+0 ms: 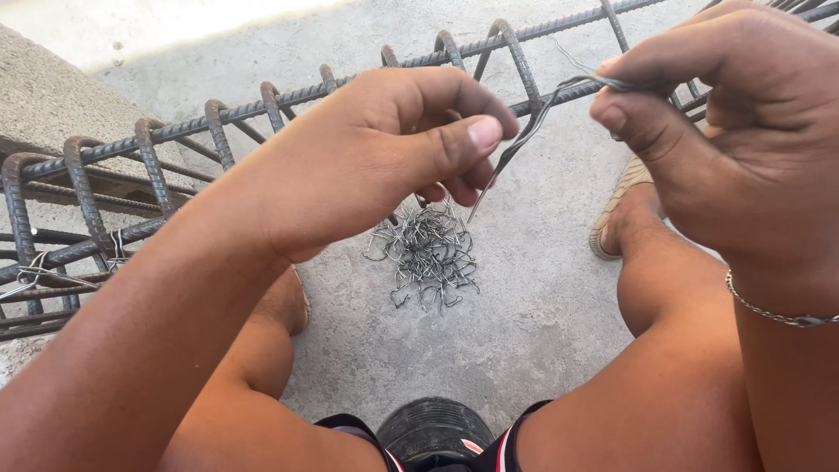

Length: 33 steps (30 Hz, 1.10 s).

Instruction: Tying rebar intersections with wire ties using a manual twisting tool

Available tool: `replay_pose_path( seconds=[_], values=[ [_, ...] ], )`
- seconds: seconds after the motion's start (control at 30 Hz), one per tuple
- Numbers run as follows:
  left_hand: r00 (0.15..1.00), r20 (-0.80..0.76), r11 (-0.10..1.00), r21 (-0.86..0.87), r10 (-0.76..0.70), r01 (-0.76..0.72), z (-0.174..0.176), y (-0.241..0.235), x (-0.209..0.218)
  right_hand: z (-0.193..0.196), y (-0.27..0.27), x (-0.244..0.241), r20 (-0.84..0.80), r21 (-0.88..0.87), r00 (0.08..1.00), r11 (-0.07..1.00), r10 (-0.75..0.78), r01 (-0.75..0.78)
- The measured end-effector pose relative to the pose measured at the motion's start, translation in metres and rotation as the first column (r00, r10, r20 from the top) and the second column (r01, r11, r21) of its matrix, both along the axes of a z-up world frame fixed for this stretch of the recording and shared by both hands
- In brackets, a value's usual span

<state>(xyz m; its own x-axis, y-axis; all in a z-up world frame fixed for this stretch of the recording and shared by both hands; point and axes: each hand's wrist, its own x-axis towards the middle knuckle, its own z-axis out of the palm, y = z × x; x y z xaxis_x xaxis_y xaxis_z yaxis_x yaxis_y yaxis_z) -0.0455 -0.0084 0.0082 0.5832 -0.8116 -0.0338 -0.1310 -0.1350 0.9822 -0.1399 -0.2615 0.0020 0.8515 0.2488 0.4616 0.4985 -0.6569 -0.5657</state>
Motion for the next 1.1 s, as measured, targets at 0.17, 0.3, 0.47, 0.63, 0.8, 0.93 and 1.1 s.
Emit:
replay_pose_path(
  seconds=[0.17,0.3,0.47,0.63,0.8,0.93,1.1],
  values=[
    [0.97,-0.24,0.997,-0.075,-0.026,0.008,0.003,-0.017,-0.015,-0.002,0.012,-0.005,0.108,-0.045,0.994,0.999,-0.016,0.021],
    [0.86,-0.505,0.993,-0.038,0.075,-0.109,0.007,-0.029,-0.027,-0.002,0.015,-0.003,0.242,-0.143,0.97,0.988,-0.016,0.052],
    [0.849,-0.528,0.994,-0.077,0.027,-0.079,0.008,-0.03,-0.031,0.001,0.012,-0.005,0.203,-0.108,0.979,0.993,-0.016,0.038],
    [0.761,-0.637,0.962,-0.265,-0.118,-0.072,0.011,-0.031,-0.04,0.004,0.008,-0.008,0.122,-0.04,0.993,0.999,-0.001,0.006],
    [0.726,-0.671,0.96,-0.276,-0.152,-0.054,0.015,-0.029,-0.041,0.006,0.005,-0.01,0.085,0.009,0.996,1.0,0.007,-0.008],
    [0.609,-0.724,0.91,-0.414,-0.324,-0.008,0.006,-0.029,-0.044,0.01,0.006,-0.006,0.031,0.09,0.996,0.992,0.083,-0.085],
    [0.626,-0.722,0.914,-0.405,-0.296,-0.035,0.009,-0.031,-0.048,0.001,0.004,-0.001,-0.012,0.244,0.992,0.962,0.128,-0.122]
  ],
)
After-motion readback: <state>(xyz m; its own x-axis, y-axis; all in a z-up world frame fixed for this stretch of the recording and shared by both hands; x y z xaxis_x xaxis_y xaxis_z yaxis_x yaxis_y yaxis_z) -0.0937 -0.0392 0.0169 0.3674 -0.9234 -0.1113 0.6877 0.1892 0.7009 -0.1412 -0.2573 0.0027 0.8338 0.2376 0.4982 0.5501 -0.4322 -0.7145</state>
